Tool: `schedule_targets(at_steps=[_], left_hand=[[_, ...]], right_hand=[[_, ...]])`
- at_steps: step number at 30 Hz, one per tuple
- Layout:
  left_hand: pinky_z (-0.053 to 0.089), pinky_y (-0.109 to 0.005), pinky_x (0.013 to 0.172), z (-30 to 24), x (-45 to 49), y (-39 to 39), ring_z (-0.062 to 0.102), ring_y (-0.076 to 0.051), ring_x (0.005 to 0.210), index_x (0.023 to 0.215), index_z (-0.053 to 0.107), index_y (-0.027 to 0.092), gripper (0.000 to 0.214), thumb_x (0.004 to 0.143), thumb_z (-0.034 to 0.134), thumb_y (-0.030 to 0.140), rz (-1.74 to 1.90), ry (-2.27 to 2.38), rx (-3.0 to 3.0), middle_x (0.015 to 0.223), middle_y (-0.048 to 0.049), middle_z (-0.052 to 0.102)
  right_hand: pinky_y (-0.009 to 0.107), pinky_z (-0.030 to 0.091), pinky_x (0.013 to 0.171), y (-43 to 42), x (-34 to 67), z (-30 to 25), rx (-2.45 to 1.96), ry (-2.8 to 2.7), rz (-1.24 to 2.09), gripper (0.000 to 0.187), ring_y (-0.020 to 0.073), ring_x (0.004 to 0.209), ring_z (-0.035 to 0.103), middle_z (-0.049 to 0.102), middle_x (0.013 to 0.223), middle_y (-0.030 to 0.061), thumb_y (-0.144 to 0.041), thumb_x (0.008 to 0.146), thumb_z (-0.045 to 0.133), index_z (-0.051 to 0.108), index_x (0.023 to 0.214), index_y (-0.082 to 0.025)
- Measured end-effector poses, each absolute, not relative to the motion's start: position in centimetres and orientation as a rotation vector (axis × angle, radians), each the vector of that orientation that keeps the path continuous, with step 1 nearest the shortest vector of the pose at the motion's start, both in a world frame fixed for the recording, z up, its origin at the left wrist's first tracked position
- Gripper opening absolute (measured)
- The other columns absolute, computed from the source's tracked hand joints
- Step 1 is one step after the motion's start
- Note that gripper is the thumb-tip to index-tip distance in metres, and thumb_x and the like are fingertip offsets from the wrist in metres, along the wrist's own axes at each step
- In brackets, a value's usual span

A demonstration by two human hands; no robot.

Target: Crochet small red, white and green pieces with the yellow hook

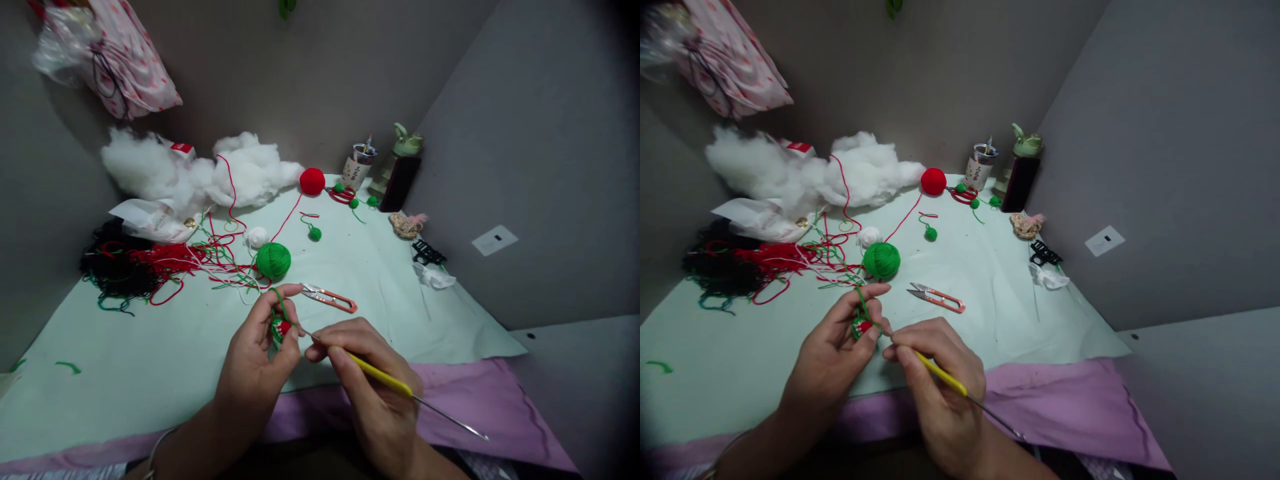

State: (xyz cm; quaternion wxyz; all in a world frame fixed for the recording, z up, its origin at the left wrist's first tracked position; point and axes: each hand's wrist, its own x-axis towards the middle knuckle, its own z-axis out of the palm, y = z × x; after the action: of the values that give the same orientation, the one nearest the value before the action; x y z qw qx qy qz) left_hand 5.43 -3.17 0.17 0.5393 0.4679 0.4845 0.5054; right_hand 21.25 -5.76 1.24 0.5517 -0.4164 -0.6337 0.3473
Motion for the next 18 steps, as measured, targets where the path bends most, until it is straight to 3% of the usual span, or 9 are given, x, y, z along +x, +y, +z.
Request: schedule_targets(at_steps=[7, 18], left_hand=[[0.051, -0.027, 0.097, -1.2, 4.6, -3.6, 0.066, -0.016, 0.101, 0.135, 0.063, 0.031, 0.051, 0.089, 0.063, 0.009, 1.236, 1.153, 1.333, 0.096, 0.0024, 0.061], [0.054, -0.027, 0.101, -0.8, 2.7, -3.1, 0.075, -0.018, 0.108, 0.141, 0.058, 0.028, 0.054, 0.092, 0.061, 0.007, 1.101, 1.189, 1.732, 0.100, 0.0004, 0.068]], right_hand=[[0.028, 0.058, 0.076, -5.5, 21.7, 1.2, -1.003, -1.437, 0.936, 0.019, 0.0148, 0.082, 0.073, 0.077, 0.087, 0.0002, -0.018, 0.102, 0.064, 0.079, 0.105, -0.029], [0.025, 0.060, 0.070, -5.0, 21.7, 1.2, -0.990, -1.237, 1.172, 0.014, 0.0136, 0.072, 0.073, 0.077, 0.077, 0.0018, -0.028, 0.099, 0.070, 0.082, 0.094, -0.023]])
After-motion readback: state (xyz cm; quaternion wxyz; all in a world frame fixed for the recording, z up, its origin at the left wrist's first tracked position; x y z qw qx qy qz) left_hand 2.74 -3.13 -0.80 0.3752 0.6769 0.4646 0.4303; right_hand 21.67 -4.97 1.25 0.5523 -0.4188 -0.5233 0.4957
